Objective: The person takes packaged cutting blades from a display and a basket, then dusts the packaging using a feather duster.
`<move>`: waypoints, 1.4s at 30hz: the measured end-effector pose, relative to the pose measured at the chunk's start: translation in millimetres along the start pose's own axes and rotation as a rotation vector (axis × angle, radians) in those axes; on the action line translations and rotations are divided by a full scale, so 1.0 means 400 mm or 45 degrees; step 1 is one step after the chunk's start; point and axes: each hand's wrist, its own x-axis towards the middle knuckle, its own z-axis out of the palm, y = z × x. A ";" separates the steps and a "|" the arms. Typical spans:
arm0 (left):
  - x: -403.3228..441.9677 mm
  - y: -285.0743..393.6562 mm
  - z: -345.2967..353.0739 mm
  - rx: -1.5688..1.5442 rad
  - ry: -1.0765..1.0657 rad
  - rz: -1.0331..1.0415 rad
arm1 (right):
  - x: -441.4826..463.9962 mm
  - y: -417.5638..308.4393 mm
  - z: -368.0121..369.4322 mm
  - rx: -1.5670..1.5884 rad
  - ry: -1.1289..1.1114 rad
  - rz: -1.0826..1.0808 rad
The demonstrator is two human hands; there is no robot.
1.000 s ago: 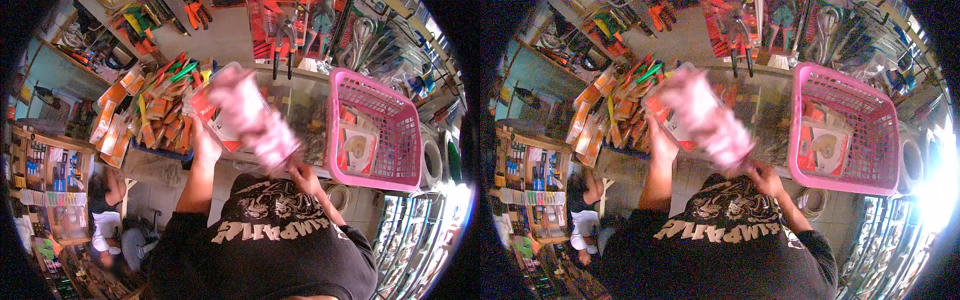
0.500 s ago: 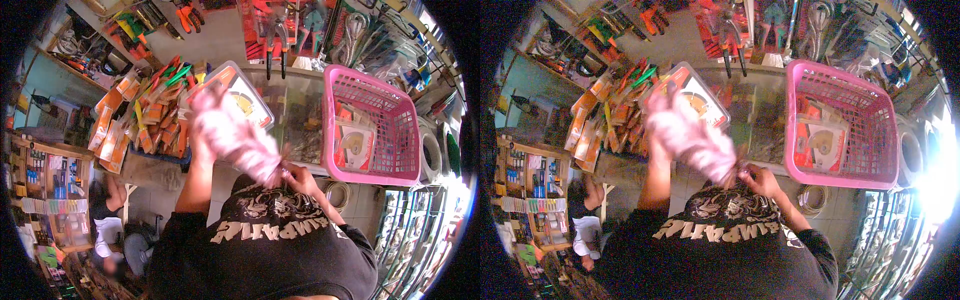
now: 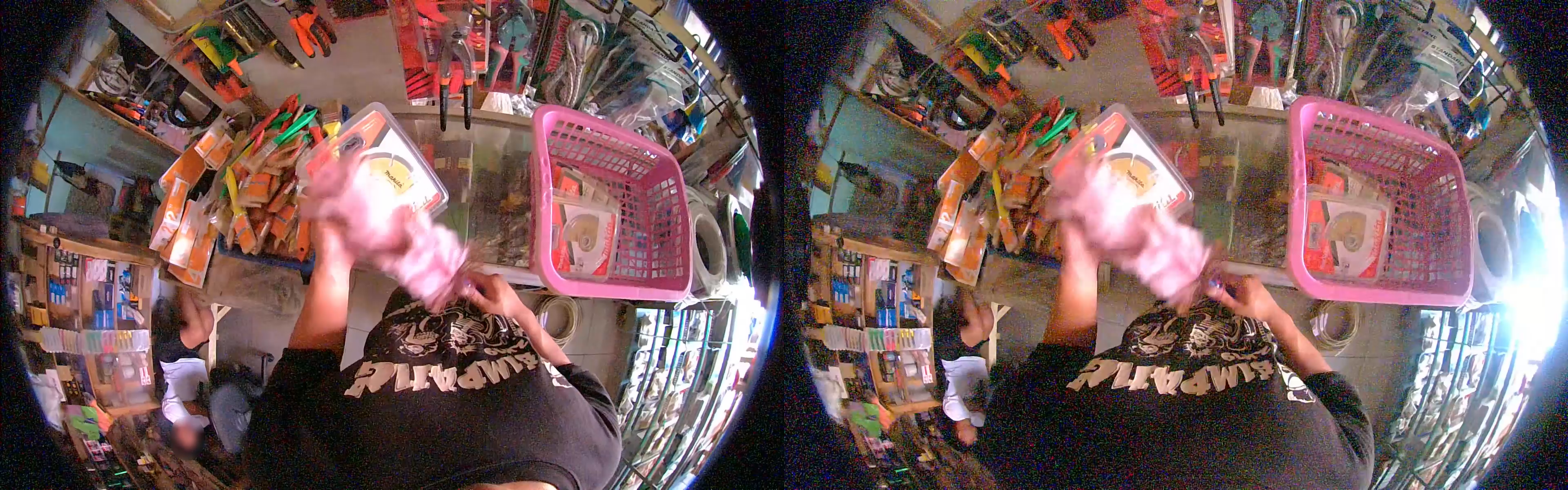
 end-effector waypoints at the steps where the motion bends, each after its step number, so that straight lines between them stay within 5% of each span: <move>1: 0.005 -0.002 -0.001 -0.052 0.048 -0.006 | -0.004 -0.002 -0.001 -0.018 -0.014 -0.009; 4: 0.004 0.021 0.049 -0.214 0.211 -0.021 | -0.006 0.004 0.007 0.212 0.194 0.234; 5: 0.004 0.026 0.047 -0.301 0.186 -0.099 | -0.002 0.001 0.012 0.285 0.159 0.569; 9: 0.016 0.018 0.011 -0.132 0.127 -0.079 | 0.008 -0.004 0.021 -0.052 0.068 -0.017; 12: 0.023 0.031 0.018 -0.375 0.068 -0.072 | 0.014 -0.025 0.015 0.192 0.242 0.380; 13: 0.024 0.029 0.007 -0.627 -0.041 -0.156 | 0.018 -0.045 0.010 0.266 0.228 0.639; 16: 0.042 0.007 -0.058 -1.370 -0.394 -0.418 | 0.016 -0.029 0.003 0.028 -0.011 0.161; 17: 0.050 0.014 -0.055 -1.617 -0.520 -0.512 | 0.020 -0.032 0.007 0.054 0.066 0.235; 19: 0.052 0.031 -0.041 -1.116 -0.309 -0.375 | 0.022 -0.040 0.014 0.096 0.212 0.382; 20: 0.042 0.062 -0.001 -0.365 0.023 -0.141 | 0.026 -0.047 0.021 0.122 0.276 0.434; 25: 0.054 0.082 -0.031 -0.367 0.047 -0.183 | 0.077 -0.090 0.042 -0.438 -0.015 0.426; 29: 0.070 0.103 -0.045 -0.411 0.092 -0.181 | 0.118 -0.129 0.051 -0.093 0.338 0.521; 32: 0.075 0.098 -0.101 0.205 0.026 -0.061 | 0.133 -0.129 0.055 -0.337 0.043 0.332; 36: 0.079 0.116 -0.094 -0.472 0.145 -0.120 | 0.153 -0.144 0.067 -0.088 0.211 0.443; 42: 0.067 0.095 -0.164 -0.409 0.199 -0.123 | 0.146 -0.145 0.089 -0.328 0.152 -0.025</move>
